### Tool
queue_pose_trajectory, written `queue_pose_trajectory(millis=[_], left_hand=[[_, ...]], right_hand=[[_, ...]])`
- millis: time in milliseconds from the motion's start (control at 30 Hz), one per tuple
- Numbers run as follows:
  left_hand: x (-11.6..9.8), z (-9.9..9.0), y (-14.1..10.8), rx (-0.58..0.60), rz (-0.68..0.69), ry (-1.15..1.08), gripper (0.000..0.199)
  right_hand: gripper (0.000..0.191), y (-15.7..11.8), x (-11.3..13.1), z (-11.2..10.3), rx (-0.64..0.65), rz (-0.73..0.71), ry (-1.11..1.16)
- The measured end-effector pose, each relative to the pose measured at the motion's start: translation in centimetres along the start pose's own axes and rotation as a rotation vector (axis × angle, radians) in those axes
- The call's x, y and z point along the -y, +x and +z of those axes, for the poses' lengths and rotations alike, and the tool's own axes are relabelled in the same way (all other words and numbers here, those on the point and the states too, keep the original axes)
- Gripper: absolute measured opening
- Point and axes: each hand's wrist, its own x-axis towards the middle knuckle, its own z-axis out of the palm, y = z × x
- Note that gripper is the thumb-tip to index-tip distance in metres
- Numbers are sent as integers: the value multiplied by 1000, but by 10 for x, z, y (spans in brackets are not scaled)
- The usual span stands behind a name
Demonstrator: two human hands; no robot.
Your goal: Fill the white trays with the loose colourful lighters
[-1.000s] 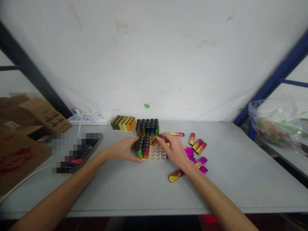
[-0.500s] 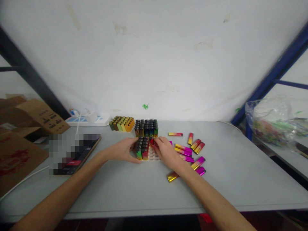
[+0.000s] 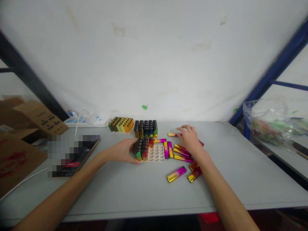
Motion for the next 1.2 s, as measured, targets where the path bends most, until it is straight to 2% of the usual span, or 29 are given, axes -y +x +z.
queue_pose_trajectory(millis=[133,267,400,567,667,800,933,1033,1100,1200], left_hand=[[0,-1,0,14,3,-3,74],[-2,-1,0,13,-12,15,73],[0,0,0,3,-10,10,73],[1,0,0,4,2,-23,74],[0,0,-1,8,-8,-20,71],[-1,0,-1,14,-12,-20,69],[-1,-1,-1,14,0,-33,67],[-2,0,-1,7,-10,-31,66],[-2,0,-1,8,-19,-21,66],[-1,1,-1,10,-23,-10,66]], right_hand=[[35,-2,-20,11,102,-11,-58],[37,-3,-30,5,128,14,-28],[39,-6,-51,-12,104,233,-61],[46,-12,-67,-27,219,405,-19],[45,-11,-59,-28,276,413,61],[35,-4,-35,-27,286,323,143],[30,0,-18,-28,312,319,178],[28,-2,-15,-33,272,317,237],[34,-4,-13,-38,179,348,390],[47,-7,-4,-47,75,384,789]])
